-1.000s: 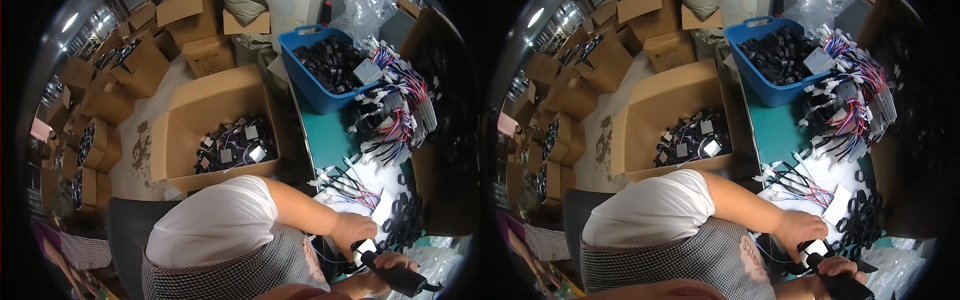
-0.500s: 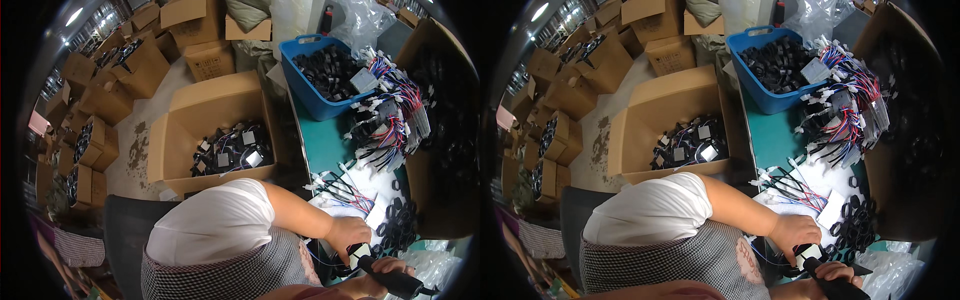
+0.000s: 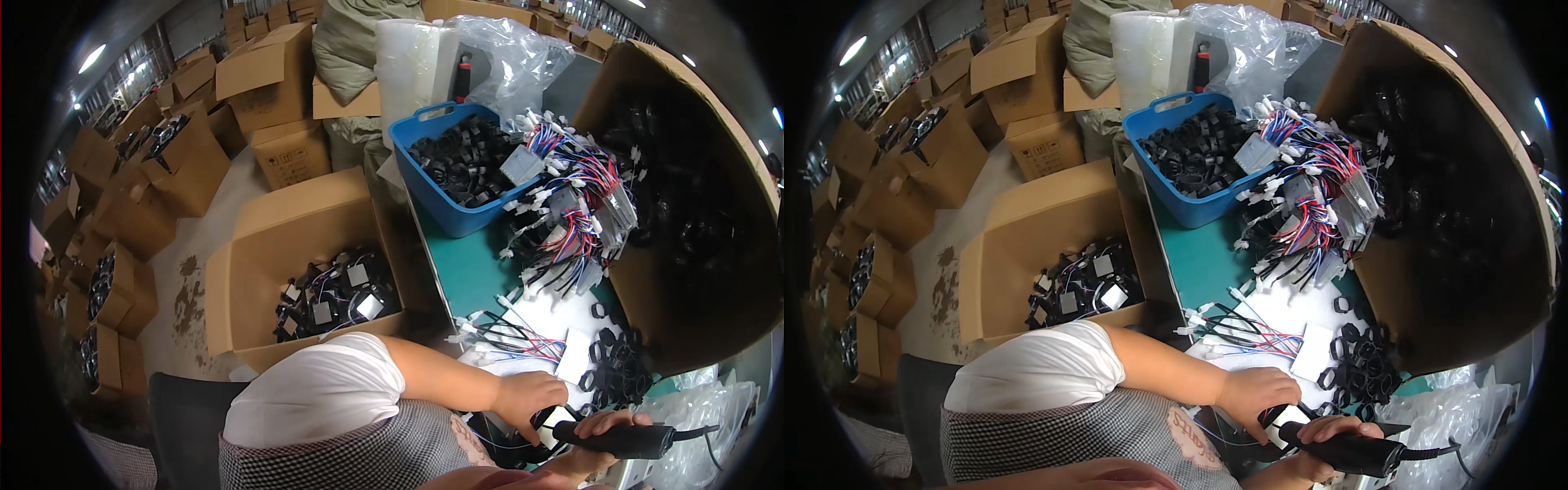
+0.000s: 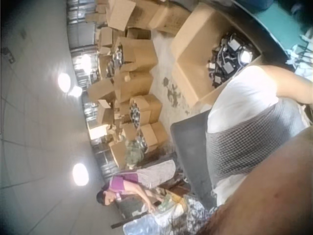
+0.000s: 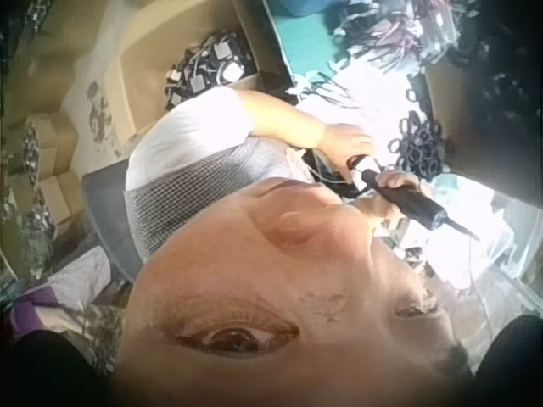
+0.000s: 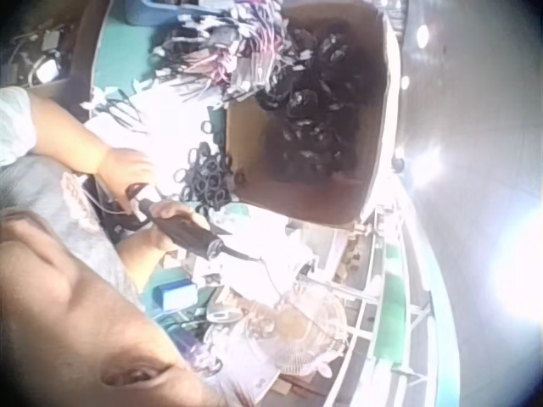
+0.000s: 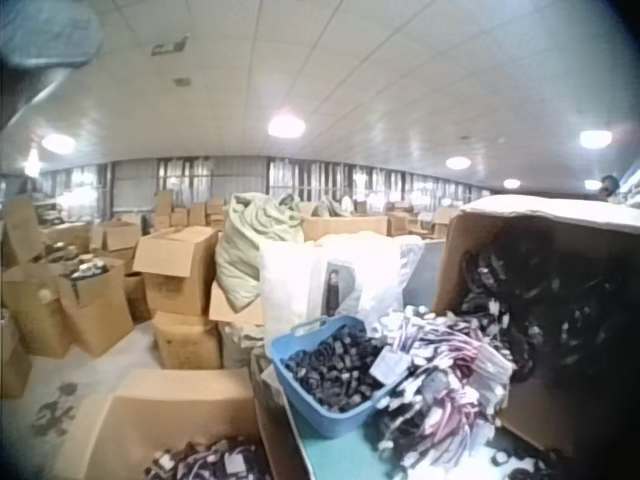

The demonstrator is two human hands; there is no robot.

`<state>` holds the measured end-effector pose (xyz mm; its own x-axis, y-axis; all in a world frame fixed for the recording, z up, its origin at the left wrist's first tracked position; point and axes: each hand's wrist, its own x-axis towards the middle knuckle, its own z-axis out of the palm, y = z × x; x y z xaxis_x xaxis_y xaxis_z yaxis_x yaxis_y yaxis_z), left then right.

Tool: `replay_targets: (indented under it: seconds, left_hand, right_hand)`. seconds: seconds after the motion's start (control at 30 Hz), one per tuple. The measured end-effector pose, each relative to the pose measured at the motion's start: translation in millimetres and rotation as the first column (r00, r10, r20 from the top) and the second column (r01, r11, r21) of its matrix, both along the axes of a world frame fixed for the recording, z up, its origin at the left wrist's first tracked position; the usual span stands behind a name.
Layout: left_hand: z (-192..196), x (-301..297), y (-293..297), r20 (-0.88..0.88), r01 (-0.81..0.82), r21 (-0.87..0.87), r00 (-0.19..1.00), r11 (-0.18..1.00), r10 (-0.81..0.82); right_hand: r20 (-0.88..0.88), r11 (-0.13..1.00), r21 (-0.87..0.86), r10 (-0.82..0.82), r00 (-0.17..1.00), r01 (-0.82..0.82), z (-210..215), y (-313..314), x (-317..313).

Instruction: The person assembles plastic housings for electronic components by driving screws into them with an electric screwdriver.

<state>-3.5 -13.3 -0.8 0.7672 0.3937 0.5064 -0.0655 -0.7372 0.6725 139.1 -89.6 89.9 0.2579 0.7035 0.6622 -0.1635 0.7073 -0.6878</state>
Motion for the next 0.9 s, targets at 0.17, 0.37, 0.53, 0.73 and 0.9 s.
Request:
replay_targets:
  seconds: [0.17, 0.37, 0.53, 0.73, 0.9]
  left_hand:
    - [2, 3, -5, 0.006, -0.013, -0.019, 1.0, 1.0, 0.013]
    - [4, 11, 7, -0.042, 0.019, -0.057, 0.999, 0.998, -0.021]
    - [-6, 6, 11, 0.055, -0.052, 0.002, 0.997, 0.999, 0.052]
    - [-9, 11, 9, 0.055, -0.044, 0.013, 0.998, 0.999, 0.043]
    - [-11, 8, 4, 0.013, -0.059, -0.007, 0.998, 0.998, 0.059]
  right_hand:
    - [-0.054, 1.0, 0.005, 0.01, 0.999, -0.01, 0, -9, 3]
    - [-0.114, 0.996, 0.002, 0.092, 0.989, -0.092, -7, -3, 13]
    - [0.179, 0.954, 0.105, 0.259, 0.949, -0.28, -5, 19, 13]
    - [0.328, 0.921, 0.054, 0.348, 0.878, -0.385, -2, 24, 25]
    - [0.389, 0.89, 0.001, 0.419, 0.82, -0.456, 0, 28, 28]
